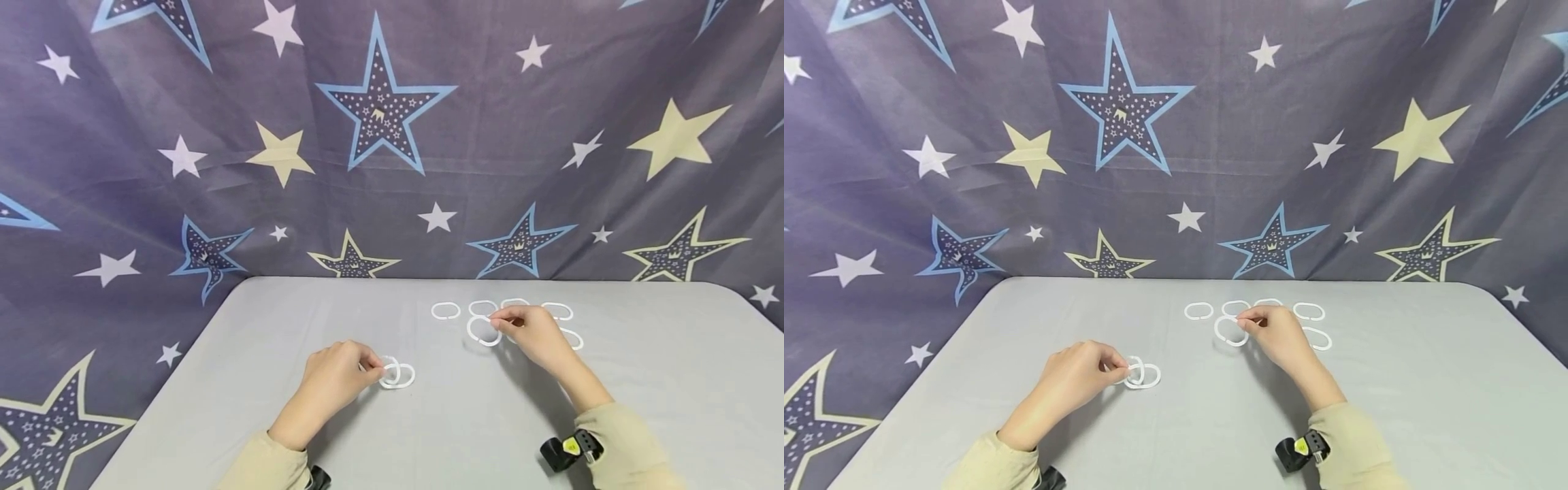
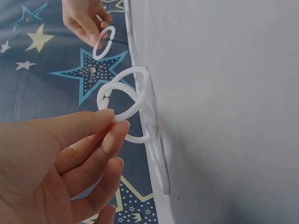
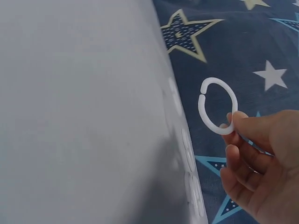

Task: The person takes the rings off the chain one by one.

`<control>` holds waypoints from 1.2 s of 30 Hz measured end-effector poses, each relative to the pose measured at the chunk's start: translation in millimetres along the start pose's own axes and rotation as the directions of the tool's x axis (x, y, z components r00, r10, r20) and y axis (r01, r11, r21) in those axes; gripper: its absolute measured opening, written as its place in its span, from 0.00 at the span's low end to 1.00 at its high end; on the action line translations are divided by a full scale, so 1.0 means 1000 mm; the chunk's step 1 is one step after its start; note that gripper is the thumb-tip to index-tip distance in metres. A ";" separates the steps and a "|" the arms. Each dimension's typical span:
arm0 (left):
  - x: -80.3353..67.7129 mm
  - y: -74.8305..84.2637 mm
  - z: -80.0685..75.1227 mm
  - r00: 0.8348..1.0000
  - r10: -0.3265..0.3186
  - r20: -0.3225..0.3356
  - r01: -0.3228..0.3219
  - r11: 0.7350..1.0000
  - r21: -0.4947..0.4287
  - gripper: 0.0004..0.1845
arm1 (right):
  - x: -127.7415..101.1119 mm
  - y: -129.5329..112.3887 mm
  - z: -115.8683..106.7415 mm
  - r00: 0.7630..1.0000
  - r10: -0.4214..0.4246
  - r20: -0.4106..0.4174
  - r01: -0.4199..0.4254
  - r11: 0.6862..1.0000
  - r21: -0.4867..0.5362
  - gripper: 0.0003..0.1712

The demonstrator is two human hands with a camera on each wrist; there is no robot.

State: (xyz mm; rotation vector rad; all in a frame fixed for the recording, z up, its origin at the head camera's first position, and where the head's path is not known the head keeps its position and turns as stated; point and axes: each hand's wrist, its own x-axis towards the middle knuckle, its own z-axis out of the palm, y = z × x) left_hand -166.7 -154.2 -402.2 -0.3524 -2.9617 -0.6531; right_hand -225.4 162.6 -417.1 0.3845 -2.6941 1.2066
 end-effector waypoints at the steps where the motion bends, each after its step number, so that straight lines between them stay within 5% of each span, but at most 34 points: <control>1: 0.000 0.000 0.000 1.000 0.001 0.002 -0.001 1.000 0.000 0.03 | 0.002 0.000 0.000 1.000 -0.006 0.009 0.006 1.000 -0.008 0.08; 18: 0.000 0.002 0.002 1.000 0.001 0.006 -0.001 1.000 -0.006 0.02 | 0.036 0.020 -0.009 0.967 -0.123 0.224 0.150 0.983 -0.109 0.06; 36: 0.000 0.003 0.002 1.000 0.001 0.013 -0.001 1.000 -0.012 0.03 | 0.047 0.032 -0.002 0.955 -0.109 0.275 0.162 0.971 -0.178 0.04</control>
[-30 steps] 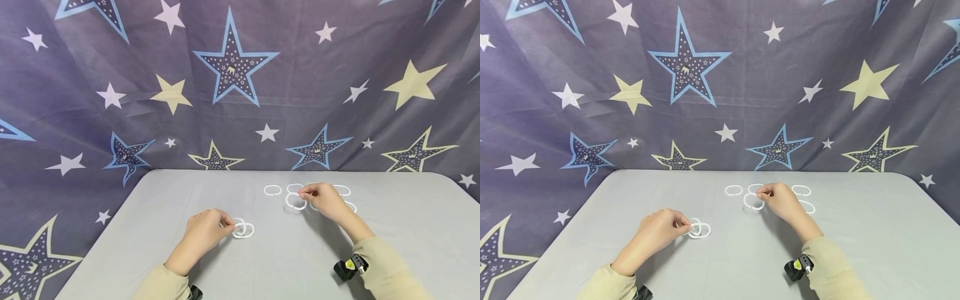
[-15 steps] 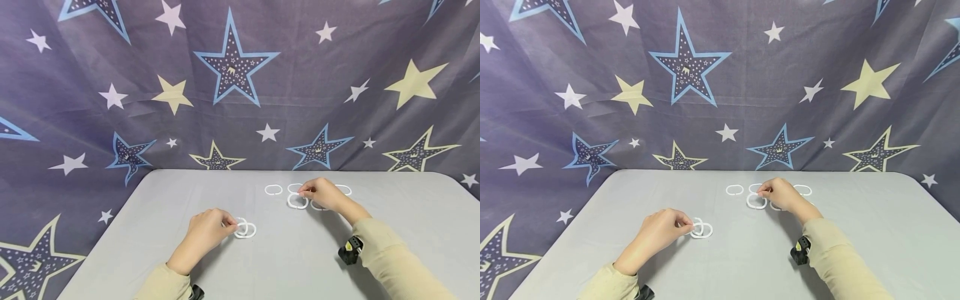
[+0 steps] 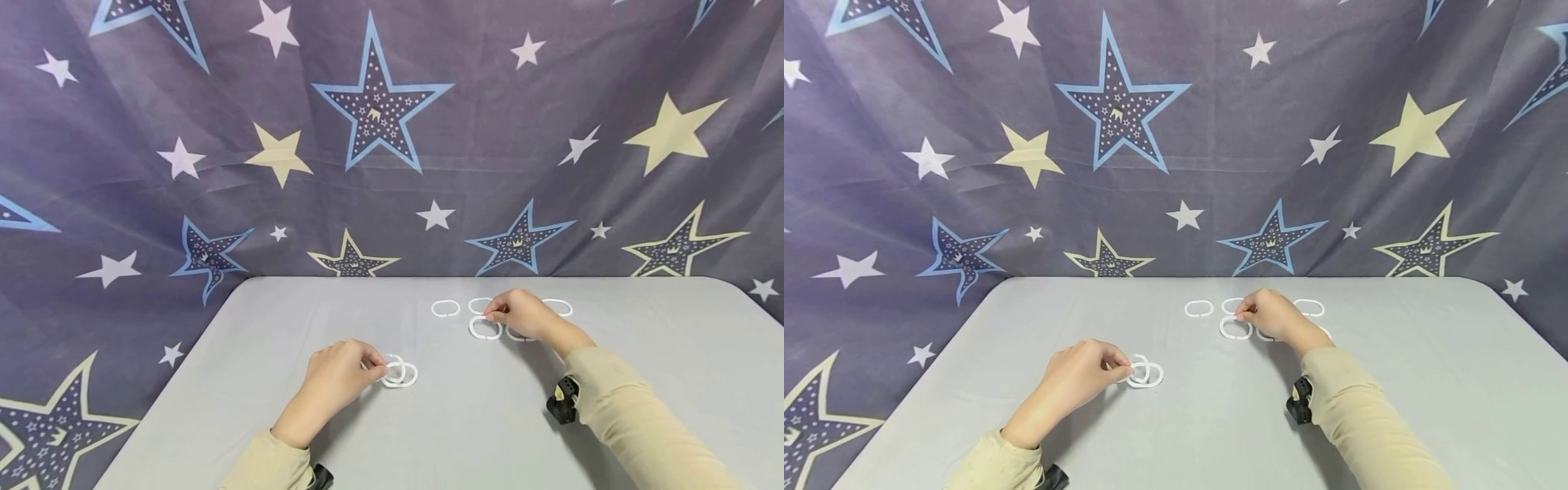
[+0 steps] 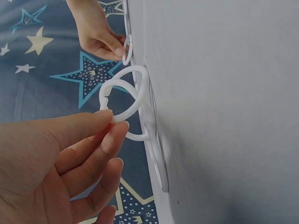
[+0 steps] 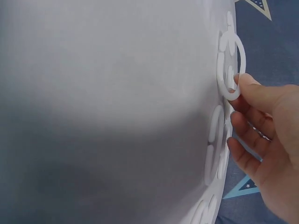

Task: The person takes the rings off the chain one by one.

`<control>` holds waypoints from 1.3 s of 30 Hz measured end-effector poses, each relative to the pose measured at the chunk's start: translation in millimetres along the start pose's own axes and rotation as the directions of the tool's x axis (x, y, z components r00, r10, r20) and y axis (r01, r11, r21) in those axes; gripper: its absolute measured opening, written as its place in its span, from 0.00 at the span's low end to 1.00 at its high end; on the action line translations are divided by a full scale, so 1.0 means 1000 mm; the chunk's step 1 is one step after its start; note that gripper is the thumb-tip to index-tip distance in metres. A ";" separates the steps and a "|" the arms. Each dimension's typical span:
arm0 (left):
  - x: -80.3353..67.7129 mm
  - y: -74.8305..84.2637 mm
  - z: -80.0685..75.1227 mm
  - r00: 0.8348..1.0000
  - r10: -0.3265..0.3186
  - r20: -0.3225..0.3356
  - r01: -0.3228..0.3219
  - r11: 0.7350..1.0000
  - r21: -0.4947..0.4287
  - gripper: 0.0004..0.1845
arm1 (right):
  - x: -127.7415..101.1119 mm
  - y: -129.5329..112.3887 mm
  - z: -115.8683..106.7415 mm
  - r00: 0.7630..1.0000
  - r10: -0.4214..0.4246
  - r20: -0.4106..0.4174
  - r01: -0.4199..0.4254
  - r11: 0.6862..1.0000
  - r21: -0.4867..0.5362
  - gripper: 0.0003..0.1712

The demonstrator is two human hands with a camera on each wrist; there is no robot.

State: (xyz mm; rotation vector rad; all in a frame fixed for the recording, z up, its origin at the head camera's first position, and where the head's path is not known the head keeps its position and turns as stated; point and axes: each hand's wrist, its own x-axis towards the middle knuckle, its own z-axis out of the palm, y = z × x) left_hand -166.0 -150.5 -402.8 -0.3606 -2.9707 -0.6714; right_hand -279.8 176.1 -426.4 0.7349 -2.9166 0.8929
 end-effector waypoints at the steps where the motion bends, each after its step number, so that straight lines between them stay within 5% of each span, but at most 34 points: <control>1: 0.000 0.000 0.000 1.000 -0.001 0.002 0.001 1.000 0.000 0.03 | 0.000 0.000 0.000 1.000 0.003 0.005 -0.002 1.000 -0.006 0.04; 39: 0.001 0.000 0.003 1.000 -0.002 -0.014 0.002 1.000 0.010 0.04 | -0.012 -0.016 -0.007 0.999 -0.040 -0.032 0.039 0.999 -0.026 0.04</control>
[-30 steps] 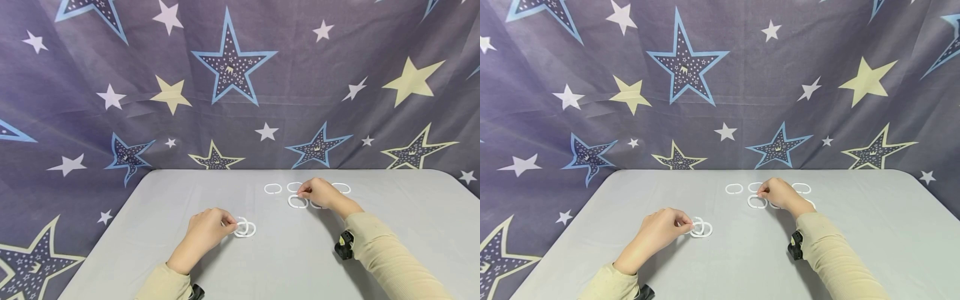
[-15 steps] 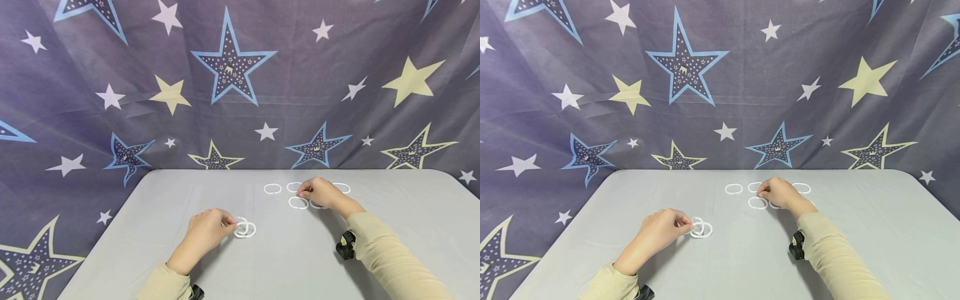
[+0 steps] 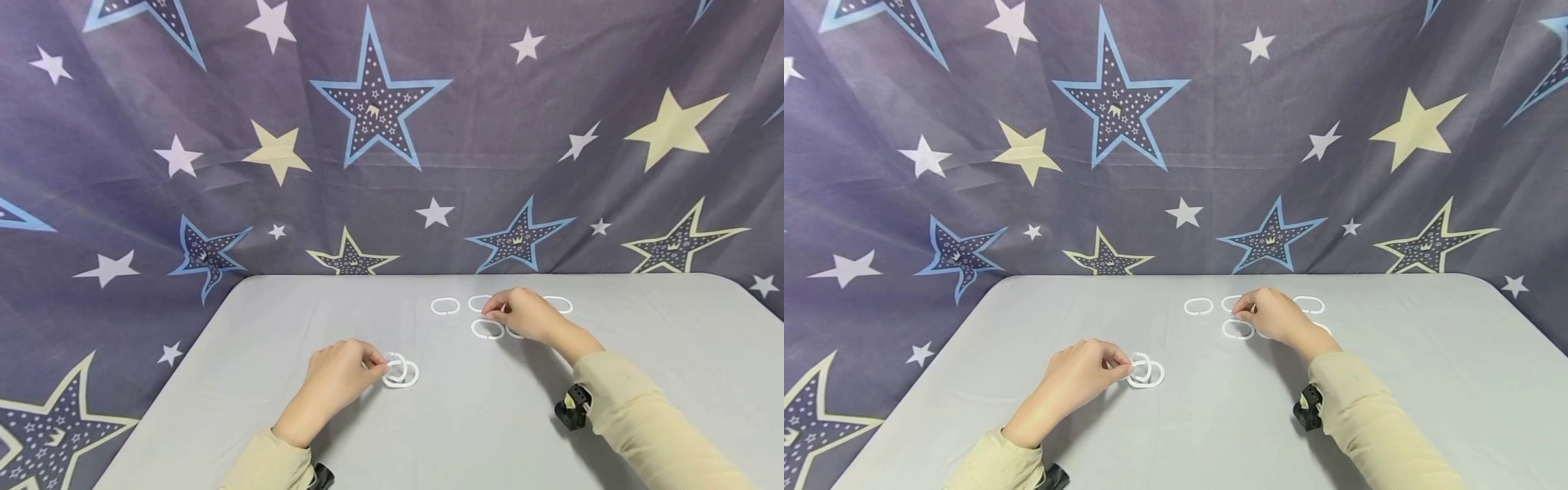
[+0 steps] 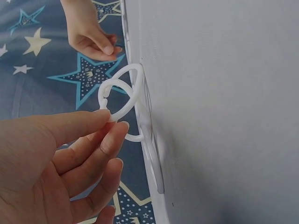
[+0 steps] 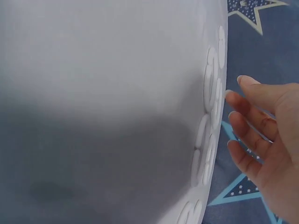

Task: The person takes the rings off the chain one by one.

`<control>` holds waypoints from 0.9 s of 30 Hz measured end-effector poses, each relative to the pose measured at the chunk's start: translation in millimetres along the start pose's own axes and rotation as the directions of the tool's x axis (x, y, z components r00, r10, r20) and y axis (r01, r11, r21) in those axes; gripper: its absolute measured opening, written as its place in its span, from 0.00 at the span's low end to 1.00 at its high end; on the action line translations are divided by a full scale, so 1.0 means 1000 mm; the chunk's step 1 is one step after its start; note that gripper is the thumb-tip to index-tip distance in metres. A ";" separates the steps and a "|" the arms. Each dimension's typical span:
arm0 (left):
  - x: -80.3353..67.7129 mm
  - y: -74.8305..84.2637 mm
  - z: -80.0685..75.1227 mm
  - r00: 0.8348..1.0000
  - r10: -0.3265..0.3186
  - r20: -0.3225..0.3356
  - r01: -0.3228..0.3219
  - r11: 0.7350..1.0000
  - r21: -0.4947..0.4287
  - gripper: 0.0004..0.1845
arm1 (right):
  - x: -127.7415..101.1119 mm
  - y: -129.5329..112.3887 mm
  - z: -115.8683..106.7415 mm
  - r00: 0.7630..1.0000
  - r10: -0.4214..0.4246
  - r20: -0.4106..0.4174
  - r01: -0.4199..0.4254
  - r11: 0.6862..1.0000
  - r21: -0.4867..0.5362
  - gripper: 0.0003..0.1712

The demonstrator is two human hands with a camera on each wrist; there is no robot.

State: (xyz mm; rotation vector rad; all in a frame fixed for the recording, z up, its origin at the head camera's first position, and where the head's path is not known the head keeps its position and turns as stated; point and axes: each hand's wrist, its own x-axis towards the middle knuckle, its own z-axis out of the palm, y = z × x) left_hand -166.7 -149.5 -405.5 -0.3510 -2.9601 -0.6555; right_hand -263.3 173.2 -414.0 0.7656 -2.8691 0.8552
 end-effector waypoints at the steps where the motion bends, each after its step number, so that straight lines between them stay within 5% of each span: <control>1: 0.000 0.000 0.000 1.000 0.000 0.000 0.000 1.000 -0.001 0.04 | -0.001 -0.001 0.000 1.000 -0.004 -0.002 0.004 1.000 -0.002 0.04; 17: 0.001 0.000 0.000 1.000 -0.004 -0.001 0.004 1.000 -0.006 0.04 | -0.018 -0.033 0.010 0.996 0.043 -0.075 -0.033 0.990 0.134 0.02; 27: 0.001 -0.001 0.000 1.000 -0.008 0.006 0.008 1.000 -0.010 0.04 | -0.030 -0.055 0.021 0.986 0.162 -0.041 -0.138 0.929 0.343 0.06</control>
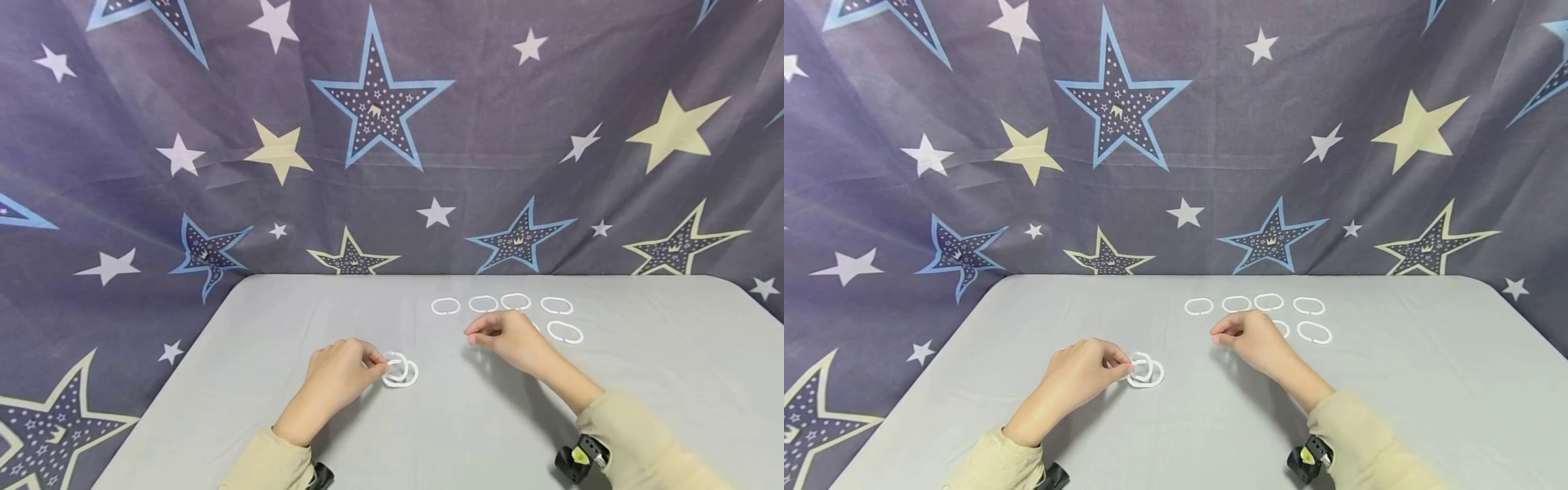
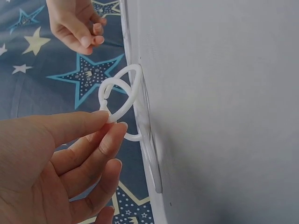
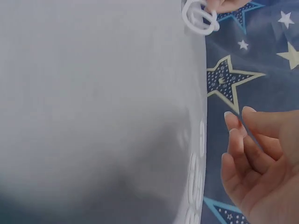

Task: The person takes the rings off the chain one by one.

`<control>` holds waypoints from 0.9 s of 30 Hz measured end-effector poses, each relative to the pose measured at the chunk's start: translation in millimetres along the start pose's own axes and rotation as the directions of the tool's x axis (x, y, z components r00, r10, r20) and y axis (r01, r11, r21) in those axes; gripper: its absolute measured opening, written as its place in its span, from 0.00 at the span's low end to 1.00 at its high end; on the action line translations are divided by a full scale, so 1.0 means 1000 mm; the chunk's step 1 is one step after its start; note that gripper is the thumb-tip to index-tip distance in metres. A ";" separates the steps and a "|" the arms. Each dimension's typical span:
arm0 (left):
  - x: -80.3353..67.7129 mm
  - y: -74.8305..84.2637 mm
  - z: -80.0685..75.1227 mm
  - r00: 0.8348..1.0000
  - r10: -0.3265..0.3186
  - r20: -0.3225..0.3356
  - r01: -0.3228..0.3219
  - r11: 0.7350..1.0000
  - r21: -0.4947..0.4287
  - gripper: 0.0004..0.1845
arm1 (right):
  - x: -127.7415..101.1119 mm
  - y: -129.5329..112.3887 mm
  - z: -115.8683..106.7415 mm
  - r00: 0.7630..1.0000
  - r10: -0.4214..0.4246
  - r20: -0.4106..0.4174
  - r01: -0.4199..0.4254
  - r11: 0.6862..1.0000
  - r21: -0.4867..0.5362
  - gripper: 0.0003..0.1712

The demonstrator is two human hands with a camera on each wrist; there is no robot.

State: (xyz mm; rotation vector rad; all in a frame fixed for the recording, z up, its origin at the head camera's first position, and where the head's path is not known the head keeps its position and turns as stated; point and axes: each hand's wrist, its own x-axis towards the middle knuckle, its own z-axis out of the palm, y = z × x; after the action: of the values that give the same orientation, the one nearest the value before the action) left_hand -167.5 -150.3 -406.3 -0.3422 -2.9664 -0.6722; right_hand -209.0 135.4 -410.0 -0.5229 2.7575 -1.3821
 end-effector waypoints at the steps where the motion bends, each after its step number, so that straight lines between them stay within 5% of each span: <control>1: 0.000 0.000 0.000 1.000 -0.001 0.001 0.001 1.000 -0.001 0.04 | -0.002 -0.001 0.001 1.000 0.008 0.000 -0.008 1.000 0.018 0.06; 27: 0.001 0.000 -0.001 1.000 -0.018 0.009 0.018 1.000 -0.006 0.03 | -0.009 -0.032 0.054 1.000 0.007 0.022 -0.011 0.980 0.198 0.08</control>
State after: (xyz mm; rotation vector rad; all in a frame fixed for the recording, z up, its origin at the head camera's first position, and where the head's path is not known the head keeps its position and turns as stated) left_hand -169.0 -150.3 -405.6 -0.3199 -2.9795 -0.6841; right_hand -182.2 78.4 -418.8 -0.5113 2.5628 -1.6158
